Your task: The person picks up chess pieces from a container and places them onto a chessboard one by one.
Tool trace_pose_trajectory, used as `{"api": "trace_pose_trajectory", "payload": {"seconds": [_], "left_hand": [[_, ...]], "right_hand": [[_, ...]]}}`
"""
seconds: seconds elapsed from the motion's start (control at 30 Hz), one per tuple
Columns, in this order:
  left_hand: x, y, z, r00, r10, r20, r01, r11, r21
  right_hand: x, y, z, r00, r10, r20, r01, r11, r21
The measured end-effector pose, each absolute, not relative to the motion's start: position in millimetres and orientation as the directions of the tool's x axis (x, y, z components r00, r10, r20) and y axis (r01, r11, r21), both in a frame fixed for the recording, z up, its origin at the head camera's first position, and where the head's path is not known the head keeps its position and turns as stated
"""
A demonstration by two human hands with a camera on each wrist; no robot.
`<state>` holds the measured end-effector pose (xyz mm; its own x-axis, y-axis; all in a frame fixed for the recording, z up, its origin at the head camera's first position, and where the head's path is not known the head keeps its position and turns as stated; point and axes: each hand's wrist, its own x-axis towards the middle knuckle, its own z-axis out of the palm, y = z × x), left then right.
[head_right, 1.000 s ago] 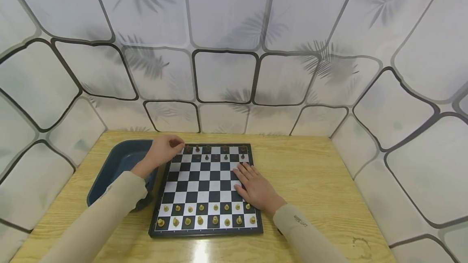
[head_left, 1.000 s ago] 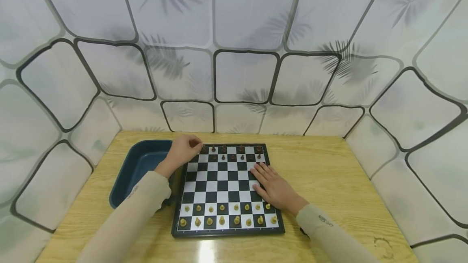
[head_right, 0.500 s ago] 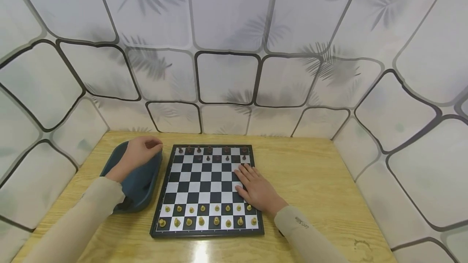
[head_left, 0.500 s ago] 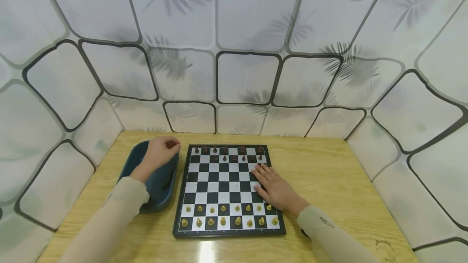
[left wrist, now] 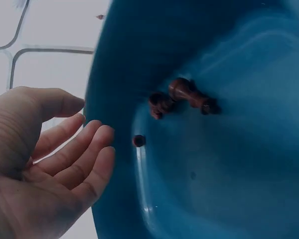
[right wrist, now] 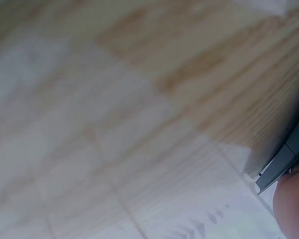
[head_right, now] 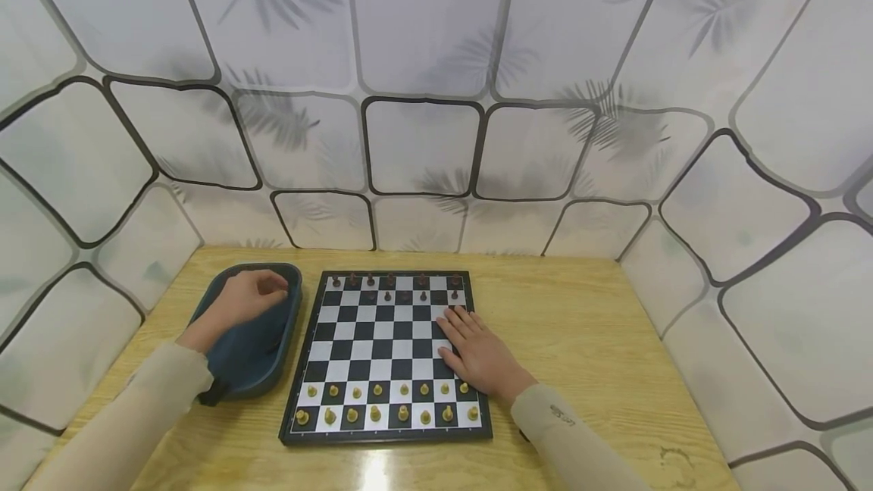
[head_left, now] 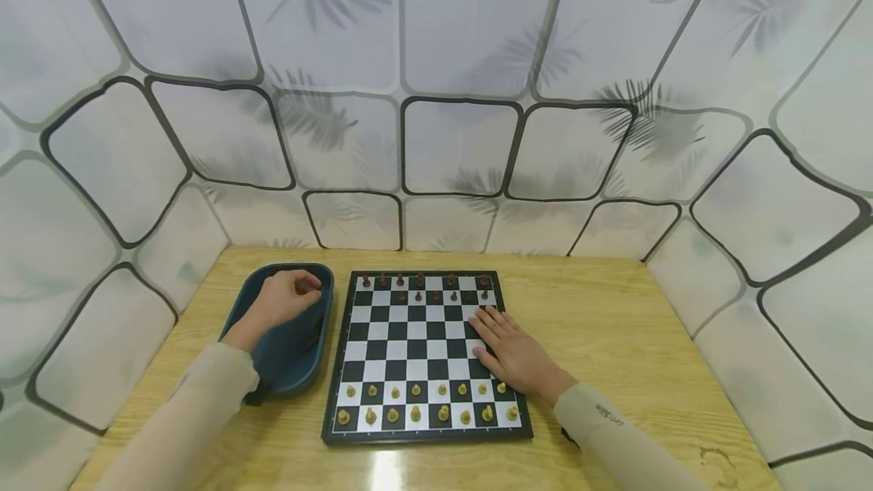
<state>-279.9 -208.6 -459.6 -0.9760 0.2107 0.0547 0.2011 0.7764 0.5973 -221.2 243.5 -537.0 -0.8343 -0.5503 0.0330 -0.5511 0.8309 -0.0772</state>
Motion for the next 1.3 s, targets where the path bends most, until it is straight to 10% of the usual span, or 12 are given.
{"api": "trace_pose_trajectory", "payload": {"seconds": [1.3], "left_hand": [[-275.3,-207.3,-486.0,-0.919,0.386,-0.085,0.298,0.817,0.493]], "right_hand": [[-220.4,244.3,-539.2,-0.828,-0.558,0.053,-0.561,0.823,-0.092]]}}
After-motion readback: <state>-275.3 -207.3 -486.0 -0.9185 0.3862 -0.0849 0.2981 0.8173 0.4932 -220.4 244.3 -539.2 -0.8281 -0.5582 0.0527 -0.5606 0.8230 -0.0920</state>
